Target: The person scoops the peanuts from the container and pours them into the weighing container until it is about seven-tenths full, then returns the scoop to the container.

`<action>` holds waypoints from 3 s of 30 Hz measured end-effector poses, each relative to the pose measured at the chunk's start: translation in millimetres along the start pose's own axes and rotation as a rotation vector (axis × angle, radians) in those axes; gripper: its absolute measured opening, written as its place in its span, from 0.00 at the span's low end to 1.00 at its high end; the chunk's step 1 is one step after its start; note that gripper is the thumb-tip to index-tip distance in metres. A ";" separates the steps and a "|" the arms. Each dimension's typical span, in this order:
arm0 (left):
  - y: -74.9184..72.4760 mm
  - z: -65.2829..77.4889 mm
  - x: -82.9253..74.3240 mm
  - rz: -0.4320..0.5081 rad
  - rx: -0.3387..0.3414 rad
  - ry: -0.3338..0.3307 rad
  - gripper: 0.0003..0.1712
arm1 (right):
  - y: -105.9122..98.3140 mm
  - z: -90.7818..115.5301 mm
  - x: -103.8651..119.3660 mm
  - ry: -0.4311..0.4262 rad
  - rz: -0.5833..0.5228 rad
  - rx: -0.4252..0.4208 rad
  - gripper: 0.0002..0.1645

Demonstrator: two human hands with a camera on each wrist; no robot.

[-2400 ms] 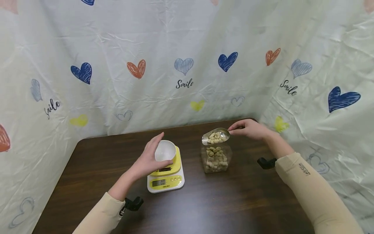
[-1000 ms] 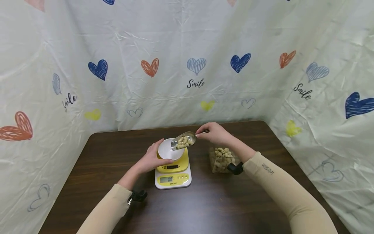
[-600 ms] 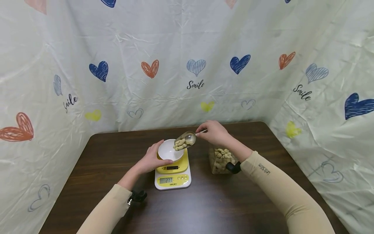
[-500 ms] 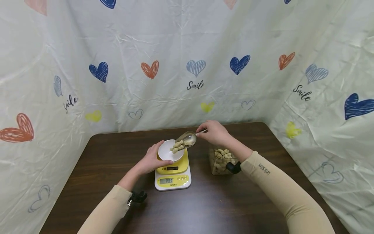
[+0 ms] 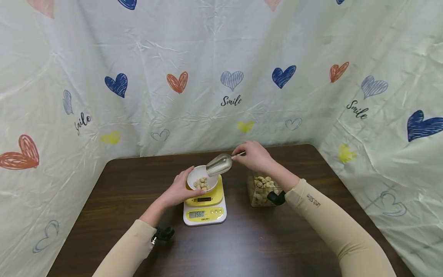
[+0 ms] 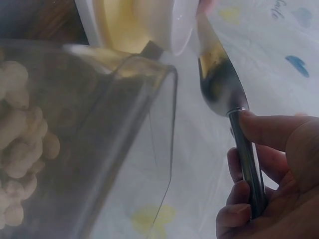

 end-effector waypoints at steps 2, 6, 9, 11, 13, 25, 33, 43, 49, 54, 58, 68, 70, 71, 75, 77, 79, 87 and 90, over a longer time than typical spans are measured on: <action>1.1 0.2 0.1 0.003 0.005 -0.002 0.68 | -0.7 0.1 -0.5 -0.002 -0.012 -0.002 0.11; 1.6 0.8 0.3 0.009 0.007 -0.004 0.68 | -2.7 0.7 -1.5 -0.002 -0.042 -0.002 0.11; 1.4 1.1 2.0 0.006 0.004 -0.008 0.68 | -4.2 1.1 -1.9 0.000 -0.061 0.002 0.11; 2.1 1.1 2.0 0.005 0.007 -0.010 0.68 | -5.9 2.5 -3.4 0.004 -0.071 0.004 0.11; 2.5 1.5 1.6 0.004 0.011 -0.010 0.68 | -7.6 3.8 -4.9 0.007 -0.079 0.003 0.11; -17.3 3.4 -18.4 0.035 -0.041 0.023 0.72 | -46.4 26.7 -26.6 0.033 -0.184 -0.009 0.13; -24.5 3.8 -79.0 0.026 -0.035 0.160 0.70 | -88.0 55.9 -58.7 0.074 -0.251 -0.021 0.19; -1.2 -2.2 -133.5 0.069 0.036 0.282 0.66 | -117.5 77.0 -86.3 0.096 -0.169 -0.069 0.19; 17.8 -7.6 -156.9 0.095 0.073 0.320 0.64 | -128.0 86.6 -89.4 0.094 -0.123 -0.076 0.18; 39.9 -18.5 -170.0 0.101 0.105 0.307 0.66 | -130.4 90.0 -89.0 0.045 -0.056 -0.057 0.15; 56.3 -27.2 -174.2 0.098 0.125 0.278 0.69 | -128.0 90.0 -91.8 0.047 0.030 -0.060 0.12; 78.9 -45.9 -182.8 0.086 0.162 0.227 0.72 | -109.1 81.2 -88.4 -0.015 0.115 0.011 0.09; 81.1 -49.3 -183.2 0.075 0.156 0.225 0.72 | -105.9 78.7 -84.1 -0.028 0.128 0.030 0.08; 81.6 -50.7 -183.2 0.075 0.152 0.225 0.72 | -104.2 77.2 -81.6 -0.034 0.135 0.040 0.08; 83.9 -54.2 -182.6 0.082 0.157 0.228 0.71 | -96.3 71.2 -71.3 -0.072 0.176 0.075 0.08; 85.2 -54.8 -182.2 0.091 0.170 0.229 0.71 | -92.4 68.8 -68.1 -0.087 0.202 0.078 0.08; 86.9 -55.5 -181.8 0.099 0.182 0.229 0.72 | -89.1 67.1 -66.4 -0.094 0.225 0.071 0.08; 92.8 -57.7 -180.2 0.125 0.212 0.216 0.74 | -79.1 64.3 -59.8 -0.147 0.290 0.042 0.08; 94.5 -58.3 -180.4 0.118 0.221 0.217 0.74 | -75.2 64.4 -56.3 -0.186 0.326 0.031 0.08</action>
Point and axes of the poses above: each hand's wrist, its own z-axis away from the middle knuckle, its own y-axis out of the palm, x = y × z, the point moved 10 cm from there along -z, towards the middle knuckle, and after that the axes turned 12 degrees about -z, right-handed, at the moved point
